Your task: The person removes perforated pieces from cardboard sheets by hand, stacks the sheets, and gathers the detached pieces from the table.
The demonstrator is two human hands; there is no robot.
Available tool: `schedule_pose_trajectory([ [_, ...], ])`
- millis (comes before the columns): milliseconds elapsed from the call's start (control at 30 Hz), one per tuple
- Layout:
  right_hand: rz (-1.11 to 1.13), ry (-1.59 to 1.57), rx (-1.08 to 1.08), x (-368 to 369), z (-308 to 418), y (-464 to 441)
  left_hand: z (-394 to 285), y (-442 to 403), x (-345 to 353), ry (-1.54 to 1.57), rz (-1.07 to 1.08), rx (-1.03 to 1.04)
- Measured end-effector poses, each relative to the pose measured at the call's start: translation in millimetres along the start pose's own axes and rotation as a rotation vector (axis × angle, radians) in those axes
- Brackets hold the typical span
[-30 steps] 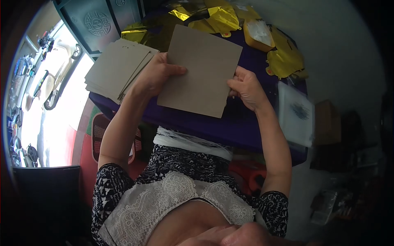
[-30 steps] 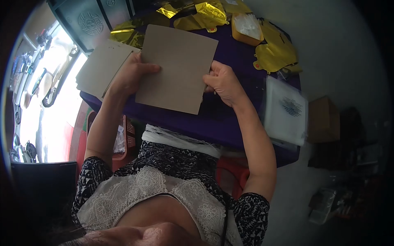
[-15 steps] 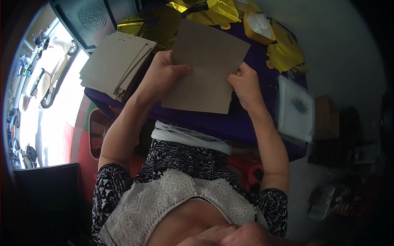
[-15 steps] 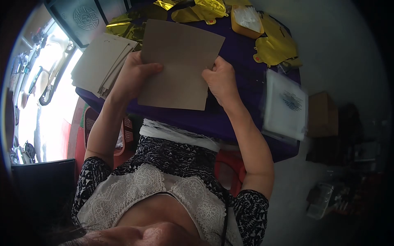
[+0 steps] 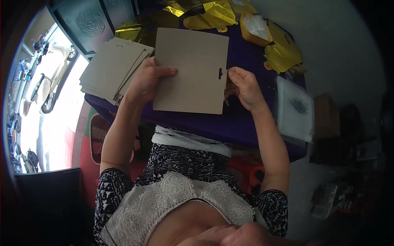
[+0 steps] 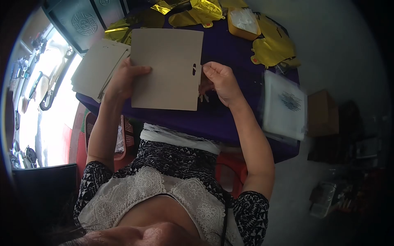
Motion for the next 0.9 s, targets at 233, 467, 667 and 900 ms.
schedule_pose_trajectory([
  [233, -0.087, 0.330, -0.189, 1, 14, 5, -5, 2, 0, -0.036, 0.051, -0.020],
  [467, -0.170, 0.402, -0.276, 5, 18, 11, 1, 2, 1, 0.022, 0.067, -0.064],
  [667, -0.227, 0.522, -0.351, 6, 22, 15, 6, 2, 2, 0.051, 0.046, -0.098],
  [900, -0.298, 0.773, -0.540, 16, 39, 22, 19, -2, 1, 0.112, 0.020, -0.198],
])
Point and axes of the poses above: each hand's wrist, its own y-axis away from the middle knuckle, its own x-axis out of the palm, z = x × y, the point moved 6 cm from there along -y, towards the middle knuckle
